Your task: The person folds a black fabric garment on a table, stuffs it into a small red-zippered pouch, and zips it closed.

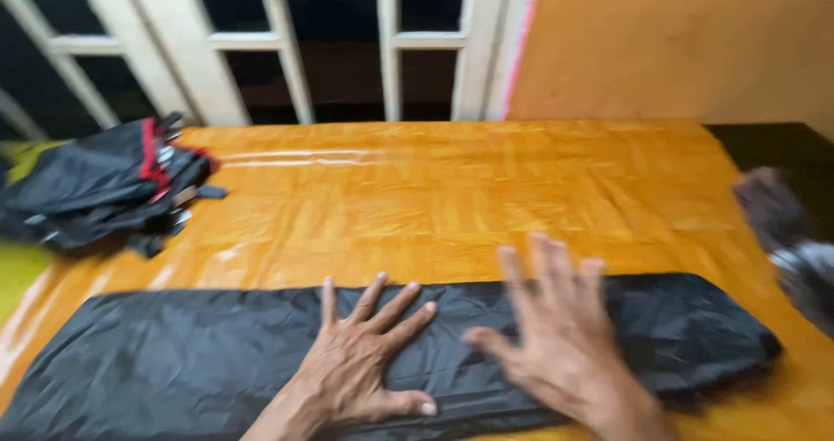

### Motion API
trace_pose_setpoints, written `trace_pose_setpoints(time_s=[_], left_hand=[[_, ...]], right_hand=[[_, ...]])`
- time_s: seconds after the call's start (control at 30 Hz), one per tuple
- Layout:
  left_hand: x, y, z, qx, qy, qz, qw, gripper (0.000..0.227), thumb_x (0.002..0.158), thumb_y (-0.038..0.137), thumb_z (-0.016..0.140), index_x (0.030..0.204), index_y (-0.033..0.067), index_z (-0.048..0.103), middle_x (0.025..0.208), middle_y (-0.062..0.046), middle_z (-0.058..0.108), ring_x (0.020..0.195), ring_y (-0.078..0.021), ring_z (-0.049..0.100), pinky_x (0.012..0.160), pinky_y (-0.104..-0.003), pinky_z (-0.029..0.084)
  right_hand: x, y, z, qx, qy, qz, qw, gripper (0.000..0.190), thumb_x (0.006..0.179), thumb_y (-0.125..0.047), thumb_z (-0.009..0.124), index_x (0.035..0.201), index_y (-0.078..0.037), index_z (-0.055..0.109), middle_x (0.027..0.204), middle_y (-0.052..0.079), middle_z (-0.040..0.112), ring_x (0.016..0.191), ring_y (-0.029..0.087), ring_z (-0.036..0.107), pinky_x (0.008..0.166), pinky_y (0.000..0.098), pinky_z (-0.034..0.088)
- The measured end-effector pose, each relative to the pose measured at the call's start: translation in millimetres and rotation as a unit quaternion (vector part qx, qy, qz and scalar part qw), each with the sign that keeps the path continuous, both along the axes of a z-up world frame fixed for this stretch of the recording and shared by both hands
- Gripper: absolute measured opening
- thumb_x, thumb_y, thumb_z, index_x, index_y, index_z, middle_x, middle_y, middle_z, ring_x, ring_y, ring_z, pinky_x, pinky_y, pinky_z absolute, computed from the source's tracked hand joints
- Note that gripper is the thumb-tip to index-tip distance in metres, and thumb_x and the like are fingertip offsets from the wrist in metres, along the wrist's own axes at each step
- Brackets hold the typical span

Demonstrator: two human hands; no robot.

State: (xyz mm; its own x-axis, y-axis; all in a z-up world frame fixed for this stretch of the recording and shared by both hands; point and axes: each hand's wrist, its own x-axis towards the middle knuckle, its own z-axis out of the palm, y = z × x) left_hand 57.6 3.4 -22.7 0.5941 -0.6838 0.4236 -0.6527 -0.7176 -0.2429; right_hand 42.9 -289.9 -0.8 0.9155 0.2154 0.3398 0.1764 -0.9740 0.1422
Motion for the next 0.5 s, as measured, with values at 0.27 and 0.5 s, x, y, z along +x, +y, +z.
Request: trace_pose_setpoints(time_s=[0.27,0.5], left_hand=[[50.8,3.8,-78.4,0.018,-0.24,0.053,0.969,0.093,0.081,0.094,0.009,0.162,0.0494,0.008,0.176,0.021,0.005,0.169,-0.0139,-0.001,0.115,-0.074,0.007],[34.2,-1.3,-59.2,0.021,-0.219,0.096,0.971,0.112,0.057,0.083,0.033,0.163,0.0571,0.009,0.172,0.028,0.011,0.158,-0.0088,0.016,0.112,-0.07,0.022]], right_hand=[[13.4,78.9,-9.3,0.173,0.175,0.205,0.947,0.096,0.087,-0.074,0.019,0.164,-0.018,0.015,0.172,0.018,0.01,0.157,0.042,0.004,0.111,0.0802,-0.01],[5.6,-57.0,-22.9,0.052,0.133,-0.029,0.989,0.091,0.092,-0.082,0.023,0.162,-0.023,0.023,0.167,0.017,0.016,0.153,0.038,0.012,0.115,0.0734,0.005]])
